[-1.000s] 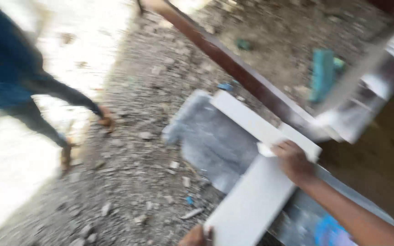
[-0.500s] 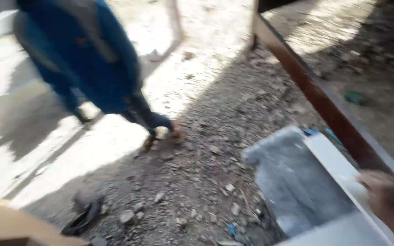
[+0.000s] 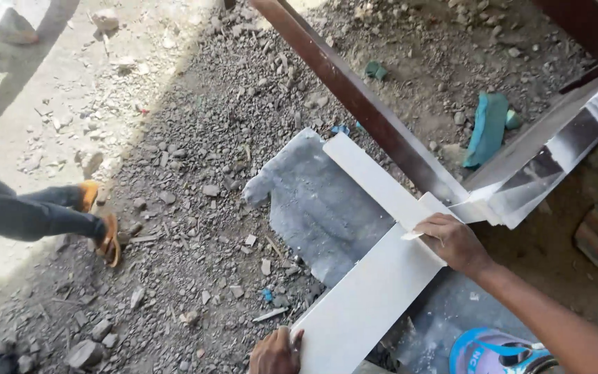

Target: Applying and smoothing filler on a wooden furniture component using a small applicator block.

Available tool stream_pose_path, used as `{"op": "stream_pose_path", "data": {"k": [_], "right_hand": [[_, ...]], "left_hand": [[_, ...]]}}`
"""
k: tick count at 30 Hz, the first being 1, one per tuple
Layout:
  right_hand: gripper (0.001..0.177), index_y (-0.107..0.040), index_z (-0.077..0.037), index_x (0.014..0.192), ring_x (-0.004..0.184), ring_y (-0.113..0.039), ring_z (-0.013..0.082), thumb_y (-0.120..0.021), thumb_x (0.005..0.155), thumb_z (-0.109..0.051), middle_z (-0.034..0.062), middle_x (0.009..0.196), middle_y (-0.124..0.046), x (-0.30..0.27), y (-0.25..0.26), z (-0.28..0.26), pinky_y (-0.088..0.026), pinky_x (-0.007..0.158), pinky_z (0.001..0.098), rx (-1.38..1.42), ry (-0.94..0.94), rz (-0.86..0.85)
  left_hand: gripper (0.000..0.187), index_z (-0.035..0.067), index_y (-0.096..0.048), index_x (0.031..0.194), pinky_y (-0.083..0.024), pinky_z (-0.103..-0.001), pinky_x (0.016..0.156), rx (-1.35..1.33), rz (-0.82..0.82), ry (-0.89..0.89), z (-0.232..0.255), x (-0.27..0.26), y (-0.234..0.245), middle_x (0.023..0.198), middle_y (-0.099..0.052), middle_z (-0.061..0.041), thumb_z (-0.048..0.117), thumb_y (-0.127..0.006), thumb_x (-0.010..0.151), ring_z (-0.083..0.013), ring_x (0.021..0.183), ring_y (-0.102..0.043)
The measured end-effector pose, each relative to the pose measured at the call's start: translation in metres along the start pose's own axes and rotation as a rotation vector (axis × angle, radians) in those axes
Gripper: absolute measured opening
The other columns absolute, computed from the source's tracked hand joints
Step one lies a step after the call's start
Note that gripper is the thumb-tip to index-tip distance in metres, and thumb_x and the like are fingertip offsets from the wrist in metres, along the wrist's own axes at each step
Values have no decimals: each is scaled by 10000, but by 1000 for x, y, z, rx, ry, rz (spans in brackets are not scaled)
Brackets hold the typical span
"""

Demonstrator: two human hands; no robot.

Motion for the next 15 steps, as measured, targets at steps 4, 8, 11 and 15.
{"op": "stream_pose_path", "data": {"k": [4, 8, 11, 15], "right_hand": [[233, -918, -90, 1135, 1094, -817, 286, -802, 944, -24, 82, 1117, -898, 41, 17, 30, -654, 950, 430, 77, -77, -84], [334, -879, -78, 1214, 1139, -799, 289, -786, 939, 87, 130, 1189, -874, 104, 28, 19, -656, 1051, 420, 15, -37, 93], [279, -877, -50, 1211, 1131, -780, 305, -793, 961, 42, 143, 1190, -858, 148, 11, 17, -633, 1012, 436, 18, 34, 124], [249, -898, -27, 1141, 1059, -779, 300, -816, 933, 80, 149, 1135, -846, 193, -2, -14, -643, 936, 418, 25, 155, 179]], "left_hand": [[586, 309, -552, 910, -611, -367, 723, -12, -141, 97, -3, 5, -5, 708, -670, 130, 862, -454, 1078, -135, 637, -662], [551, 270, -541, 912, -639, -422, 755, -22, -102, 68, 0, 0, 5, 747, -707, 76, 790, -516, 1093, -186, 685, -708], [544, 279, -558, 940, -627, -413, 749, -3, -128, 108, 0, 0, 6, 774, -714, 79, 798, -482, 1086, -185, 720, -710], [485, 238, -638, 1002, -625, -536, 782, -42, -1, 56, -1, -4, 8, 928, -821, 10, 714, -579, 1074, -349, 812, -781]]}}
Point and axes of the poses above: each hand's wrist, its own x-axis towards the middle knuckle, its own y-axis out of the back of the hand, z = x × y, the point moved 7 cm from there along x, towards the middle knuckle
